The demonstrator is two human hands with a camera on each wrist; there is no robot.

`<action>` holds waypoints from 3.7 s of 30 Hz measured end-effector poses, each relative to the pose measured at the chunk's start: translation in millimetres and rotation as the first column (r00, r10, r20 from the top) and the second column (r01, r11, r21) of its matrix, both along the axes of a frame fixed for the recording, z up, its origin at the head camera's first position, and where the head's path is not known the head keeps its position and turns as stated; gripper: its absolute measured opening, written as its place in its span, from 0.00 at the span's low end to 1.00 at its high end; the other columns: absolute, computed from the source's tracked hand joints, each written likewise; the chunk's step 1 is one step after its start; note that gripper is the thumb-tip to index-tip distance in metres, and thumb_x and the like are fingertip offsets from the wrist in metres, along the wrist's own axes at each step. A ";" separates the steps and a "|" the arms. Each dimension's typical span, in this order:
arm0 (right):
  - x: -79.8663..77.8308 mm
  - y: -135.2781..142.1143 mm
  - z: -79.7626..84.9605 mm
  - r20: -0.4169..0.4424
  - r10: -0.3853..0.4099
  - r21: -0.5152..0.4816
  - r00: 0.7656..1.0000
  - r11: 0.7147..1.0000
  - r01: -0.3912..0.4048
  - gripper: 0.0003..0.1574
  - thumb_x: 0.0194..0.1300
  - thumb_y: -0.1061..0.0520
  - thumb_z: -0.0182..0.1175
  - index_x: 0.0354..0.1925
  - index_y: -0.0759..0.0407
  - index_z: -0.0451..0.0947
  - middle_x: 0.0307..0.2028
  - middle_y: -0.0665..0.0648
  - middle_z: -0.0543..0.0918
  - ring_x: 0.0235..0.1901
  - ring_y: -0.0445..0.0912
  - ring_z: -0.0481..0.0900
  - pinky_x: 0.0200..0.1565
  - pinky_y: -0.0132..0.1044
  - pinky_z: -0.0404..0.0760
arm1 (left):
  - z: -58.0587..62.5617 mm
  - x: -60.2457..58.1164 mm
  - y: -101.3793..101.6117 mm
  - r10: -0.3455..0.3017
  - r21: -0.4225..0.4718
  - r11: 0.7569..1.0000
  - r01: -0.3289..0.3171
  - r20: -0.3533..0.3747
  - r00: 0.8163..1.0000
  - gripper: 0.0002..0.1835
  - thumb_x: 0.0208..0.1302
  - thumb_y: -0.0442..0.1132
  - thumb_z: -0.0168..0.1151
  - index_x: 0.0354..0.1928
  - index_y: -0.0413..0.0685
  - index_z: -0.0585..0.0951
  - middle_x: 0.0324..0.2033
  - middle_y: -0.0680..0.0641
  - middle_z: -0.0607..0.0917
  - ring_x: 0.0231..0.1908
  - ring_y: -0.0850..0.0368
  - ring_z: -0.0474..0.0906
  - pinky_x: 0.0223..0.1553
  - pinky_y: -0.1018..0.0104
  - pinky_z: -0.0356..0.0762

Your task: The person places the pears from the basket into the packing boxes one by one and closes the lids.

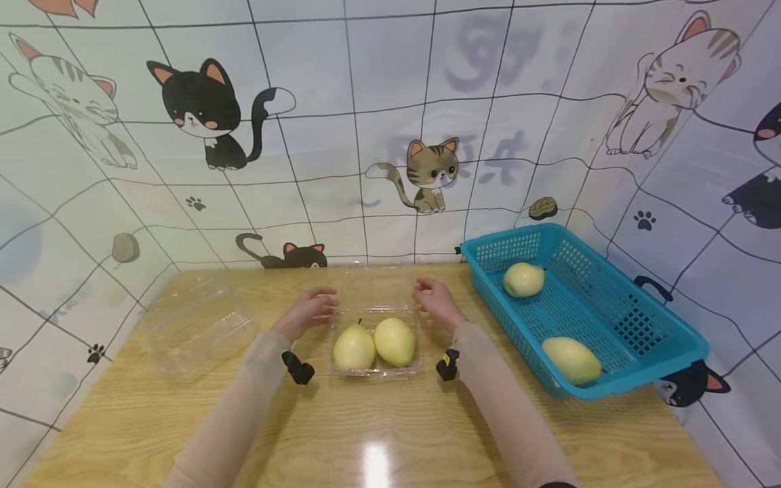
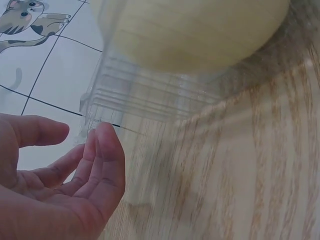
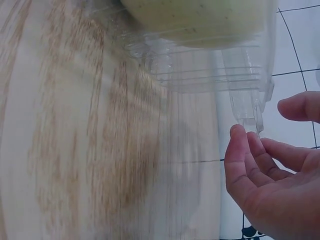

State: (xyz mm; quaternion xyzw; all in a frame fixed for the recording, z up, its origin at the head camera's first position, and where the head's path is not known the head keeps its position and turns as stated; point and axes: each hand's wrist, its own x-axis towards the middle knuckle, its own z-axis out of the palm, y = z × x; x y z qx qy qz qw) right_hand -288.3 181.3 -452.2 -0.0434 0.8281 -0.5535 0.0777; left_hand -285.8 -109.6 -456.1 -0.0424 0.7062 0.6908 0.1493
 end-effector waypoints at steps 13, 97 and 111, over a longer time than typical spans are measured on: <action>-1.1 3.5 0.8 -0.016 -0.002 0.006 1.000 1.000 0.002 0.32 0.71 0.61 0.49 0.68 0.72 0.57 0.59 0.70 0.68 0.55 0.60 0.72 0.51 0.49 0.78 | 5.7 1.5 -1.8 -0.018 -0.027 0.999 0.017 -0.009 1.000 0.23 0.70 0.32 0.48 0.65 0.32 0.65 0.50 0.32 0.75 0.38 0.51 0.77 0.44 0.60 0.80; 48.2 25.3 34.9 -0.104 0.245 0.005 0.964 0.969 -0.246 0.41 0.70 0.61 0.53 0.74 0.63 0.46 0.62 0.76 0.61 0.59 0.68 0.67 0.55 0.55 0.74 | 23.3 35.6 -27.4 -0.411 -0.041 0.912 0.409 -0.133 0.902 0.40 0.70 0.34 0.52 0.75 0.61 0.44 0.63 0.24 0.60 0.64 0.32 0.59 0.57 0.50 0.72; 55.5 28.3 37.9 -0.125 0.287 0.217 0.950 0.942 -0.256 0.46 0.68 0.62 0.56 0.75 0.60 0.43 0.55 0.75 0.71 0.52 0.65 0.74 0.49 0.55 0.78 | 29.6 40.8 -36.0 -0.504 -0.119 0.861 0.494 -0.085 0.859 0.44 0.71 0.38 0.54 0.76 0.69 0.39 0.62 0.25 0.63 0.61 0.32 0.65 0.56 0.48 0.73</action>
